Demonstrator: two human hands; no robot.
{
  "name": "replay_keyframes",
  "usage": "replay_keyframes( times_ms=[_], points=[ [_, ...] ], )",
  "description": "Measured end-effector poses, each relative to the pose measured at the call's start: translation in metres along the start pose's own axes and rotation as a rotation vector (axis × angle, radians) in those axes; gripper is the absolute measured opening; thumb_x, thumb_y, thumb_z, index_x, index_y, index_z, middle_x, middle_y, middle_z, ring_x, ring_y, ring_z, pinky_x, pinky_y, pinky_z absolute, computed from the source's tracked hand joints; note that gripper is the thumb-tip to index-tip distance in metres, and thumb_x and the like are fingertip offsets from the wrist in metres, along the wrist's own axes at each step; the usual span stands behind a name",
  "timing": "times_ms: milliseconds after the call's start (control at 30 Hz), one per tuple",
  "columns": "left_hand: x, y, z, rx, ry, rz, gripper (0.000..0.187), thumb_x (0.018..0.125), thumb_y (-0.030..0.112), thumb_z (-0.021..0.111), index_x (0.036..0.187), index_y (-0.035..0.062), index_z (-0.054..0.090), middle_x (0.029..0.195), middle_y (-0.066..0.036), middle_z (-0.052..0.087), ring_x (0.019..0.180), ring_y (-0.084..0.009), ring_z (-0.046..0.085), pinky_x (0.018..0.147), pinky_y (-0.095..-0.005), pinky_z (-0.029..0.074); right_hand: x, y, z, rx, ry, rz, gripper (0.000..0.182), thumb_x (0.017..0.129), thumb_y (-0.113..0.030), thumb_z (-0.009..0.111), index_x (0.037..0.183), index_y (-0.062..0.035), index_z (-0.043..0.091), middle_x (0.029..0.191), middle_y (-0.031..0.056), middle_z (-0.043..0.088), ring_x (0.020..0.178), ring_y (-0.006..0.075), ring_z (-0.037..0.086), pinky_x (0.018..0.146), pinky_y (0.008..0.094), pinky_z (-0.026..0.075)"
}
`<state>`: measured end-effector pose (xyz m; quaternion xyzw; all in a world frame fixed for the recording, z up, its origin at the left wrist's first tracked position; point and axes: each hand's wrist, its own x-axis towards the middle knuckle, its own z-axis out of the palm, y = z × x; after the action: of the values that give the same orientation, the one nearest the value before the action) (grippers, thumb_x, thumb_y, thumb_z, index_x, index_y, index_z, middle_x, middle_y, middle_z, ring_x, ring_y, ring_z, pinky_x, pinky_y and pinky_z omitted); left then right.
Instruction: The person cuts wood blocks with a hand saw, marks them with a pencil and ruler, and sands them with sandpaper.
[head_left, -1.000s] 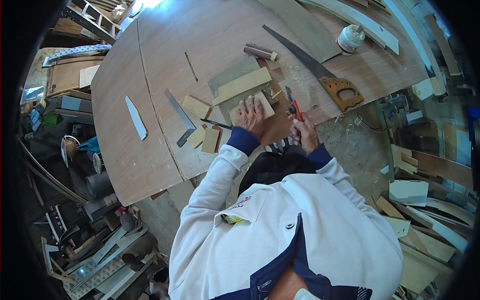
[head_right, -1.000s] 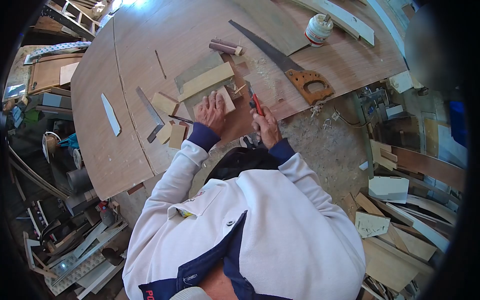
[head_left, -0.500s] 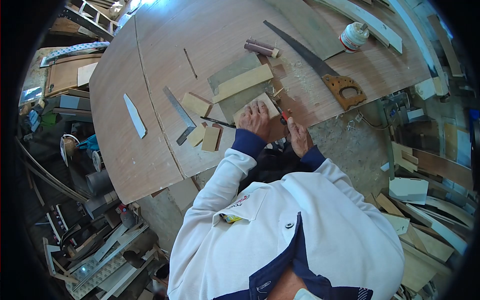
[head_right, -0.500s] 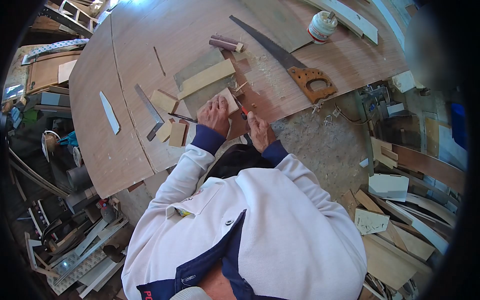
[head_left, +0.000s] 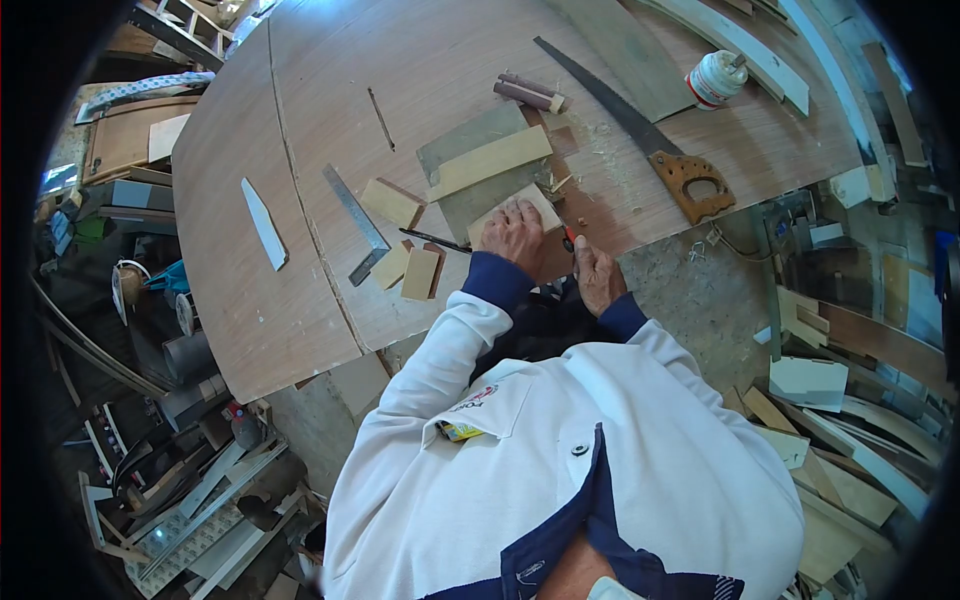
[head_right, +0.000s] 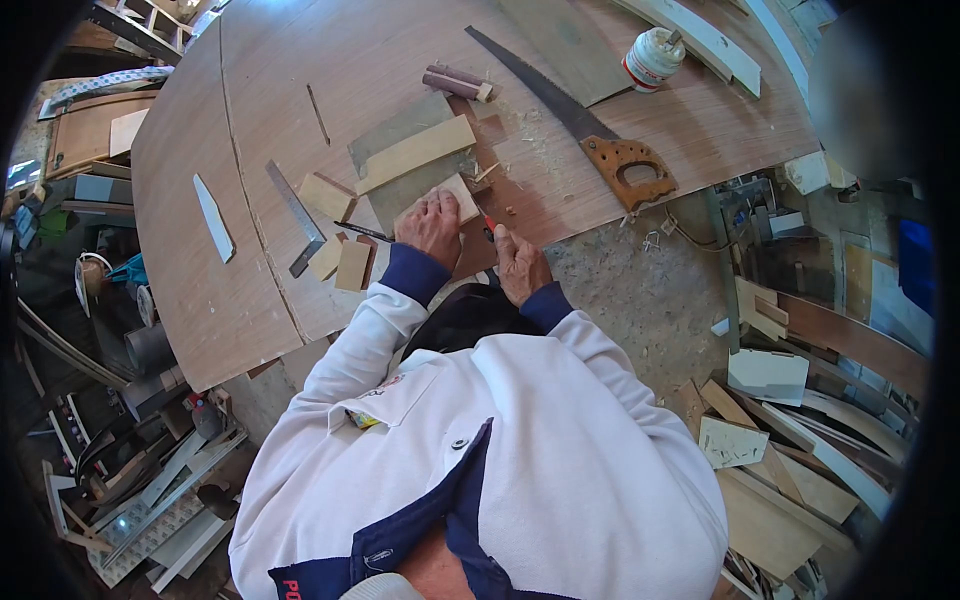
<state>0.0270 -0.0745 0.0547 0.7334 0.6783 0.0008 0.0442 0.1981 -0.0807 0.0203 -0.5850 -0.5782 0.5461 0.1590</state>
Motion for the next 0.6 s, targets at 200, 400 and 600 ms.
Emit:
replay_keyframes(
  times_ms=[200, 400, 600],
  points=[
    [0.005, -0.003, 0.004, 0.011, 0.008, 0.02, 0.041, 0.079, 0.012, 0.054, 0.116, -0.0061, 0.052, 0.12, -0.026, 0.058, 0.106, -0.0339, 0.061, 0.087, -0.0392, 0.05, 0.008, -0.007, 0.009, -0.06, 0.124, -0.049, 0.056, 0.098, -0.049, 0.034, 0.097, 0.0002, 0.062, 0.085, 0.0284, 0.062, 0.088, 0.0487, 0.057, 0.074, 0.0479, 0.046],
    [0.003, -0.002, 0.001, -0.01, -0.002, 0.018, 0.039, 0.079, 0.012, 0.053, 0.114, -0.0058, 0.053, 0.117, -0.024, 0.06, 0.104, -0.0334, 0.062, 0.086, -0.0383, 0.051, 0.005, -0.006, 0.007, -0.051, 0.153, -0.071, 0.057, 0.098, -0.049, 0.034, 0.09, 0.0011, 0.06, 0.078, 0.0252, 0.061, 0.08, 0.0439, 0.059, 0.071, 0.0455, 0.047],
    [0.001, 0.003, 0.007, 0.02, -0.005, -0.016, 0.041, 0.079, 0.013, 0.054, 0.116, -0.0053, 0.053, 0.12, -0.022, 0.058, 0.107, -0.0329, 0.059, 0.084, -0.0386, 0.051, 0.003, 0.005, -0.002, 0.455, 0.042, 0.064, 0.053, 0.096, -0.053, 0.042, 0.07, -0.008, 0.054, 0.056, 0.0009, 0.048, 0.042, 0.0093, 0.042, 0.041, 0.0274, 0.033]
  ],
)
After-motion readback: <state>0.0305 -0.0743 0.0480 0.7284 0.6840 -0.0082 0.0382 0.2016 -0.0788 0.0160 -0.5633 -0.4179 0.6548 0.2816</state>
